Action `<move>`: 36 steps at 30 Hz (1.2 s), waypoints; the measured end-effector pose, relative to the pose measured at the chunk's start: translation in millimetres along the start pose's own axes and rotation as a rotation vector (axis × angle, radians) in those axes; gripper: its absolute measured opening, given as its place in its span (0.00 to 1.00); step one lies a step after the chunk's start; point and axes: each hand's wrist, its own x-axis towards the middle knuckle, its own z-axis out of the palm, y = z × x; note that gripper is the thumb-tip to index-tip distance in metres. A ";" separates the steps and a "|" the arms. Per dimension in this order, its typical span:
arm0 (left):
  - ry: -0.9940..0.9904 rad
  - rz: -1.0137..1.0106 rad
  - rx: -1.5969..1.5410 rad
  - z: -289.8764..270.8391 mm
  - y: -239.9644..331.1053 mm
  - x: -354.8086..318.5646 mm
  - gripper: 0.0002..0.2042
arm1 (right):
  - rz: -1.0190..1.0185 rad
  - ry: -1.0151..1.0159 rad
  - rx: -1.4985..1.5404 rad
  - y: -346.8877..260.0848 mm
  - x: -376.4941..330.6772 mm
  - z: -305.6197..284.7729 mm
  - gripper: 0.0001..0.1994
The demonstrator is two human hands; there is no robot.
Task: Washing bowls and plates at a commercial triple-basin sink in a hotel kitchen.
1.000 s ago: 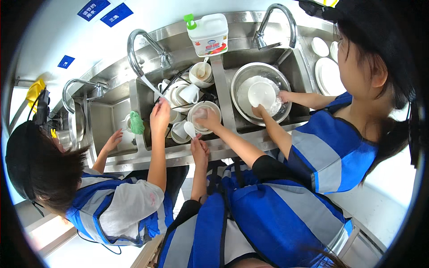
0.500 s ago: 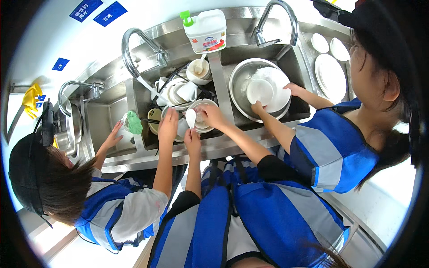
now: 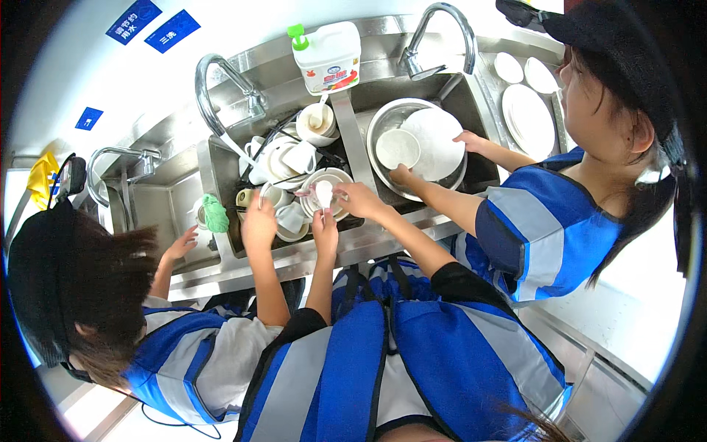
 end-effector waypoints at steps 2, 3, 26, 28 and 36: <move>-0.031 -0.037 -0.019 4.8 5.8 1.1 0.11 | 0.143 -0.064 0.104 3.1 0.0 -2.7 0.14; -0.044 -0.070 -0.045 8.0 9.6 -0.1 0.11 | 0.197 -0.106 0.115 2.9 0.4 -3.5 0.14; 0.195 -0.051 -0.566 -54.2 66.1 53.2 0.08 | 0.475 -0.198 0.437 -39.5 161.4 115.9 0.09; 0.192 -0.040 -0.589 -59.4 67.9 59.9 0.08 | 0.514 -0.260 0.509 -35.6 168.0 122.9 0.08; 0.291 0.044 0.112 -74.6 39.3 83.7 0.10 | 0.666 -0.289 0.762 -16.6 155.2 126.8 0.08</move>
